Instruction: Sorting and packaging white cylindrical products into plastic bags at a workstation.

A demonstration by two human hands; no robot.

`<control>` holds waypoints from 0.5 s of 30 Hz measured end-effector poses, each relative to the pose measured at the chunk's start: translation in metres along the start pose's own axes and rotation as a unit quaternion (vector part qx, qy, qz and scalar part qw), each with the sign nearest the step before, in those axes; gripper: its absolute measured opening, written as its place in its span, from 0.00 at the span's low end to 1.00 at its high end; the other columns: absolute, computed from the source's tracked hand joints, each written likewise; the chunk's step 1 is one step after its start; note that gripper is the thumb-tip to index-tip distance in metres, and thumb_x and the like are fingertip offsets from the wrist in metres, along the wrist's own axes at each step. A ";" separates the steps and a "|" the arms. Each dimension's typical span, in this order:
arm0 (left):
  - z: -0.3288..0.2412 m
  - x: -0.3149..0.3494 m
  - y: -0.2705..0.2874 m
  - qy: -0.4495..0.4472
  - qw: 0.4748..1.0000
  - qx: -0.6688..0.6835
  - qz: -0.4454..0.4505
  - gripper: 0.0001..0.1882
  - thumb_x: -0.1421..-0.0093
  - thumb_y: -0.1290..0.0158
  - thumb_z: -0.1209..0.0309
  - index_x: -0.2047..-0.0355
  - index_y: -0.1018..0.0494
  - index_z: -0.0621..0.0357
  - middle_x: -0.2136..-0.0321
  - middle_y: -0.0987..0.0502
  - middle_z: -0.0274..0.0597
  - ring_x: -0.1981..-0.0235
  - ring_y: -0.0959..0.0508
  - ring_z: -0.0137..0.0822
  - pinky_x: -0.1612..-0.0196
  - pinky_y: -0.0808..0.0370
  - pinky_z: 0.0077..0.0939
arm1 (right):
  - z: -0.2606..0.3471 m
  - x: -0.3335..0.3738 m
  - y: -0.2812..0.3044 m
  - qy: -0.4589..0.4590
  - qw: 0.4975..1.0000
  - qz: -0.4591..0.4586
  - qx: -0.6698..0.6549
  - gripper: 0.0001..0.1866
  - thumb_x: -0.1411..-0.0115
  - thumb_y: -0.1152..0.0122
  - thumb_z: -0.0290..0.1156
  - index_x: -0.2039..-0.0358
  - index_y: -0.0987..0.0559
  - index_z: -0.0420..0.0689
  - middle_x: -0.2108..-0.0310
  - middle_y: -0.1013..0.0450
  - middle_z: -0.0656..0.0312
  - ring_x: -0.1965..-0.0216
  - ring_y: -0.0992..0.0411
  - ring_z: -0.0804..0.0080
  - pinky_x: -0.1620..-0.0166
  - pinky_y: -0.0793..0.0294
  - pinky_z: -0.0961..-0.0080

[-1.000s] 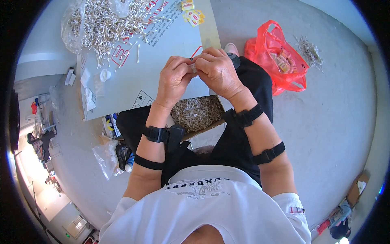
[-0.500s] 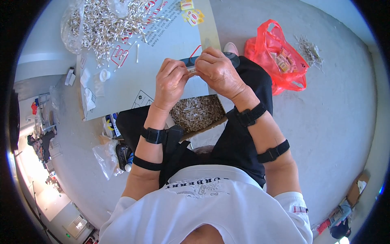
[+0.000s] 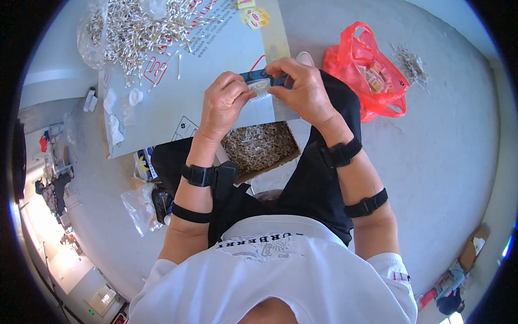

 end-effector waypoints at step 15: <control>-0.008 -0.001 -0.008 -0.027 0.999 -0.039 0.025 0.18 0.51 0.41 0.81 0.59 0.19 0.48 0.76 0.33 0.36 0.71 0.29 0.37 0.69 0.27 0.30 | -0.038 0.010 -0.030 -0.144 0.959 0.034 -0.242 0.11 0.48 0.35 0.18 0.62 0.20 0.36 0.70 0.24 0.68 0.66 0.29 0.86 0.60 0.27 0.85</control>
Point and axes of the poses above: each hand's wrist, its own x-axis away from the middle knuckle, its own y-axis out of the back of the hand, z = x × y, the point moved 7 cm from there along -x, towards the middle knuckle
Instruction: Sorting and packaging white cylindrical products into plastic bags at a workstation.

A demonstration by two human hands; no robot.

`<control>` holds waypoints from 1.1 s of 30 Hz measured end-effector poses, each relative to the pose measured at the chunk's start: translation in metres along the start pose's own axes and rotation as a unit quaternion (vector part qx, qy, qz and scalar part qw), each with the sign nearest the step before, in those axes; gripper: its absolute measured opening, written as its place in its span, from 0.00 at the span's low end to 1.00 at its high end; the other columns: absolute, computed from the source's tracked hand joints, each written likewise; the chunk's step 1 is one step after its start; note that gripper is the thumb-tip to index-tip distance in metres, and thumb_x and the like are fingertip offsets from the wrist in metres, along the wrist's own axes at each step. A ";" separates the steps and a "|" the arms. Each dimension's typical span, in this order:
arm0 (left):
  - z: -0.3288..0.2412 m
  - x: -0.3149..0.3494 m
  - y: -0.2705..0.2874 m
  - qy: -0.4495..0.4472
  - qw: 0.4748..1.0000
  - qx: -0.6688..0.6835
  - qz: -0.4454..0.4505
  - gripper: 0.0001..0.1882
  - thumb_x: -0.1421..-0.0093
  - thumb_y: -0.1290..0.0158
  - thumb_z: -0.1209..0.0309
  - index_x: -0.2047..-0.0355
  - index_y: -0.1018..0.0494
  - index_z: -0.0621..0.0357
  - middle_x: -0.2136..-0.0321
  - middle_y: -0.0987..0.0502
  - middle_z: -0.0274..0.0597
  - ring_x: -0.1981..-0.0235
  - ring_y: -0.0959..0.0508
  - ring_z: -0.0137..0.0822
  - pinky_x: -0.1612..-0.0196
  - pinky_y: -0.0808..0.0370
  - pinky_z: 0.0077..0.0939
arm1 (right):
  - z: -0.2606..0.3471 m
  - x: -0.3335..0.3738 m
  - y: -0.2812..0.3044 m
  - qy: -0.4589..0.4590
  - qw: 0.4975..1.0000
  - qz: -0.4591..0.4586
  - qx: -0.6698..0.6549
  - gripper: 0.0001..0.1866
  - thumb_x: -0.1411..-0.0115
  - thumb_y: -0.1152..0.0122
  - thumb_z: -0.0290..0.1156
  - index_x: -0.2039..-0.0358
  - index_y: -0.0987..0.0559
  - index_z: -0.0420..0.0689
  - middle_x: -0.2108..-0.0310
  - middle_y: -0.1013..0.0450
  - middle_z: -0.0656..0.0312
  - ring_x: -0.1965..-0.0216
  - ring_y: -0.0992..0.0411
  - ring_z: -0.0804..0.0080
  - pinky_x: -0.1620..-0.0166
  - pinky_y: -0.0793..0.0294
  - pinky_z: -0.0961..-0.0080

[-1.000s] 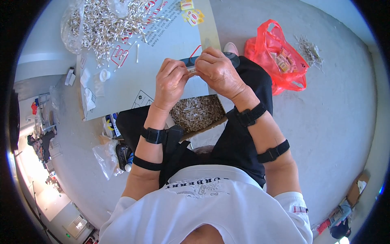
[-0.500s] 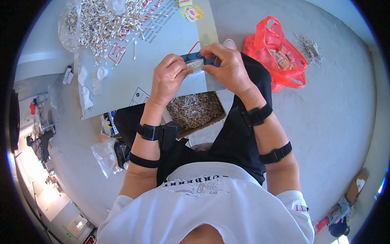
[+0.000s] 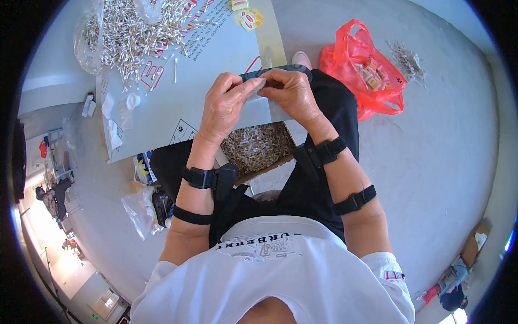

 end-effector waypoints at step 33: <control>0.031 0.011 0.011 0.197 0.970 0.141 0.005 0.05 0.52 0.43 0.85 0.75 0.26 0.64 0.76 0.27 0.43 0.77 0.25 0.35 0.72 0.27 0.23 | 0.059 0.000 -0.015 0.217 0.926 0.029 0.307 0.04 0.48 0.39 0.22 0.74 0.26 0.39 0.73 0.32 0.56 0.69 0.32 0.55 0.66 0.30 0.69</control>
Point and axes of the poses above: each hand's wrist, its own x-axis away from the middle knuckle, its own y-axis out of the back of the hand, z = x × y, the point moved 7 cm from there along -x, towards the middle knuckle
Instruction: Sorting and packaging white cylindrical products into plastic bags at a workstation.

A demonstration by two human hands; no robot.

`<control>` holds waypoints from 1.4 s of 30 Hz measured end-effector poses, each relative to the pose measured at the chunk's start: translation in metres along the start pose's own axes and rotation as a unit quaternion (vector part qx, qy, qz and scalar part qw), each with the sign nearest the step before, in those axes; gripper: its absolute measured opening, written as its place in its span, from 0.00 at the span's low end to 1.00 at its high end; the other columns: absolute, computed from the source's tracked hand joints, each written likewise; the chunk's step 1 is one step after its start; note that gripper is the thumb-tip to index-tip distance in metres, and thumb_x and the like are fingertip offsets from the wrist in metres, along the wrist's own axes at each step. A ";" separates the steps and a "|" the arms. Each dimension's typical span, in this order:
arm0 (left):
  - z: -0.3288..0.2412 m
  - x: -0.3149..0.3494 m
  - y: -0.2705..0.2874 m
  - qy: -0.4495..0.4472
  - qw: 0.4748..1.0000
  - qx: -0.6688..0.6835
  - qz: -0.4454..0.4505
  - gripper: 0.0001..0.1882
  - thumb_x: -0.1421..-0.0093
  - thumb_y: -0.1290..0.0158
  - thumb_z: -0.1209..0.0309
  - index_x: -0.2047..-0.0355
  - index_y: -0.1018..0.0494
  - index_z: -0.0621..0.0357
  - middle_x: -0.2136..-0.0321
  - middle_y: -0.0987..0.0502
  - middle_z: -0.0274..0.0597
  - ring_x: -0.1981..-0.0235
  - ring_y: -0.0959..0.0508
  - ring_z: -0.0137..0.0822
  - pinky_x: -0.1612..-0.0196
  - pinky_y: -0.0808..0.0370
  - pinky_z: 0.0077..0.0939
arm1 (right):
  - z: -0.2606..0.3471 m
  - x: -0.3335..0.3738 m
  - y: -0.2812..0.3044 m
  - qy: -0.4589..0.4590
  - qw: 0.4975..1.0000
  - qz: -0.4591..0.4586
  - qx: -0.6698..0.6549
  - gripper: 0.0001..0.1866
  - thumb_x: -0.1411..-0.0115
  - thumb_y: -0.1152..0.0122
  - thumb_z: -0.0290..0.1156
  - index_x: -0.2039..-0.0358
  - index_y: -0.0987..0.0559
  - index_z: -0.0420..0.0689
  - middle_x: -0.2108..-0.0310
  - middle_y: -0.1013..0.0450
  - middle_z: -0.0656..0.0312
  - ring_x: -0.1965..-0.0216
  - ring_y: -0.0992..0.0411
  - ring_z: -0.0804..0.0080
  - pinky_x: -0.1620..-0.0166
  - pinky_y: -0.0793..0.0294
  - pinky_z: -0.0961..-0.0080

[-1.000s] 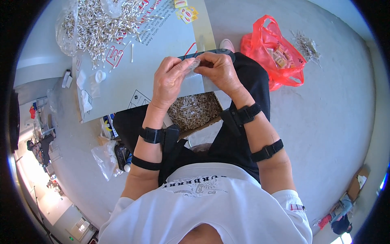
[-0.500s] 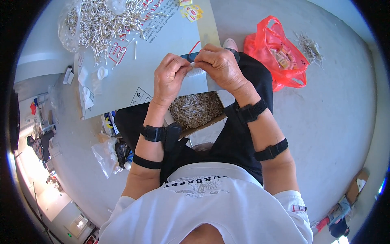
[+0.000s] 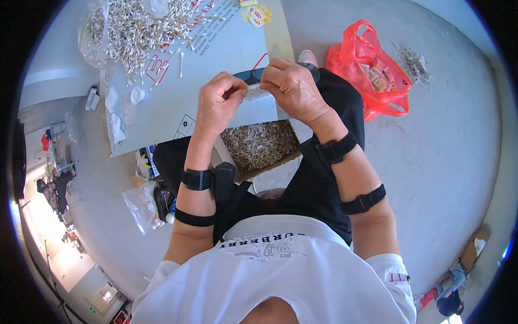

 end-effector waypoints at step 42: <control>0.002 -0.005 -0.014 -0.047 0.999 0.005 -0.005 0.06 0.53 0.41 0.82 0.75 0.26 0.64 0.74 0.28 0.41 0.75 0.23 0.38 0.72 0.25 0.29 | 0.010 0.000 -0.009 0.073 0.994 -0.029 0.078 0.08 0.50 0.38 0.22 0.72 0.30 0.42 0.73 0.34 0.56 0.69 0.30 0.54 0.67 0.29 0.63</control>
Point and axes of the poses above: each hand's wrist, its own x-axis away from the middle knuckle, its own y-axis out of the back of the hand, z = x × y, the point moved 7 cm from there along -x, towards the middle knuckle
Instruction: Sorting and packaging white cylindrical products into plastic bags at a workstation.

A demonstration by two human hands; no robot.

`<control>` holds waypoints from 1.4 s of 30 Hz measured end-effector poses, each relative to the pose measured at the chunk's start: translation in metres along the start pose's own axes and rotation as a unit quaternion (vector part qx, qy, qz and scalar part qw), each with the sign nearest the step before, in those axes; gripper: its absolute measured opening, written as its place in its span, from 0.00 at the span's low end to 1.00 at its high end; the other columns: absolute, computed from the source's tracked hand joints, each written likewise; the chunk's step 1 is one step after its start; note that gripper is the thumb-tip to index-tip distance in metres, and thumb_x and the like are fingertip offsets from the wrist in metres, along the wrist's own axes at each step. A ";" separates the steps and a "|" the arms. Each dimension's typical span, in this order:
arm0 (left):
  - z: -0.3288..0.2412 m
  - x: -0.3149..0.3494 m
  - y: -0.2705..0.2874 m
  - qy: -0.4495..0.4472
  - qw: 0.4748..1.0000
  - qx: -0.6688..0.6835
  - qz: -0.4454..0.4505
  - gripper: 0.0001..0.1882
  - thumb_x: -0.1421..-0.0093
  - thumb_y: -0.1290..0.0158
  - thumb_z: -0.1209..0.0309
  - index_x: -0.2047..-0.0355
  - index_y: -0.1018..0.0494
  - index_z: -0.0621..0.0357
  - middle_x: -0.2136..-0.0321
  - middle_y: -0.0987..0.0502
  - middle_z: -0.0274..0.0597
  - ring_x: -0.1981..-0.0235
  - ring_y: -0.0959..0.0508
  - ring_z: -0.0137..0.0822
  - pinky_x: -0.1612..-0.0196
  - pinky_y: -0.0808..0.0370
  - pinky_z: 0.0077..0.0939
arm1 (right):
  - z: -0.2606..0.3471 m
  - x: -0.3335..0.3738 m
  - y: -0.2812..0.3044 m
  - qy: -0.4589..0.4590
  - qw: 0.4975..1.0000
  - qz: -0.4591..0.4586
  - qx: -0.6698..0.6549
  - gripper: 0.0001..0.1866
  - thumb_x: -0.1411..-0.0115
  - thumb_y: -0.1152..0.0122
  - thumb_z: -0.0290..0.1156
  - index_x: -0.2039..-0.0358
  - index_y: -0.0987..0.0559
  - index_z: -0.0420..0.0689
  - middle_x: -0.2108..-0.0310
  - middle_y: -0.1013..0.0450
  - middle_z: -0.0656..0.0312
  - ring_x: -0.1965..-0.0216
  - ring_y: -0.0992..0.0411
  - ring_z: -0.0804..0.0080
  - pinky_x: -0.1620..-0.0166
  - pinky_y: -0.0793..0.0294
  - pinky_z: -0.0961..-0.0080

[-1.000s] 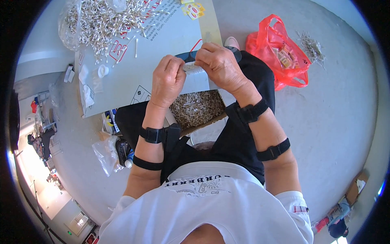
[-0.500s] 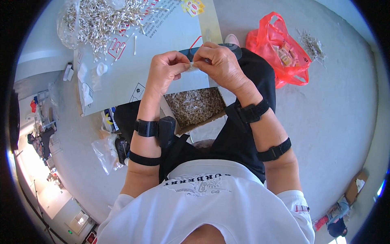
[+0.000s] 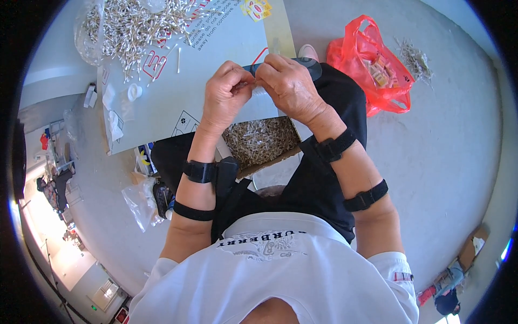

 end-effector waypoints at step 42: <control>-0.006 0.000 0.001 -0.022 0.998 -0.058 0.019 0.07 0.50 0.42 0.80 0.75 0.31 0.61 0.75 0.29 0.41 0.73 0.25 0.42 0.71 0.29 0.33 | -0.039 0.026 -0.003 -0.240 0.925 -0.032 -0.292 0.10 0.50 0.32 0.21 0.64 0.18 0.40 0.73 0.30 0.69 0.73 0.36 0.82 0.69 0.35 0.84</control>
Point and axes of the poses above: each hand's wrist, its own x-axis away from the middle knuckle, its own y-axis out of the back of the hand, z = x × y, the point moved 7 cm from there along -x, towards the middle knuckle
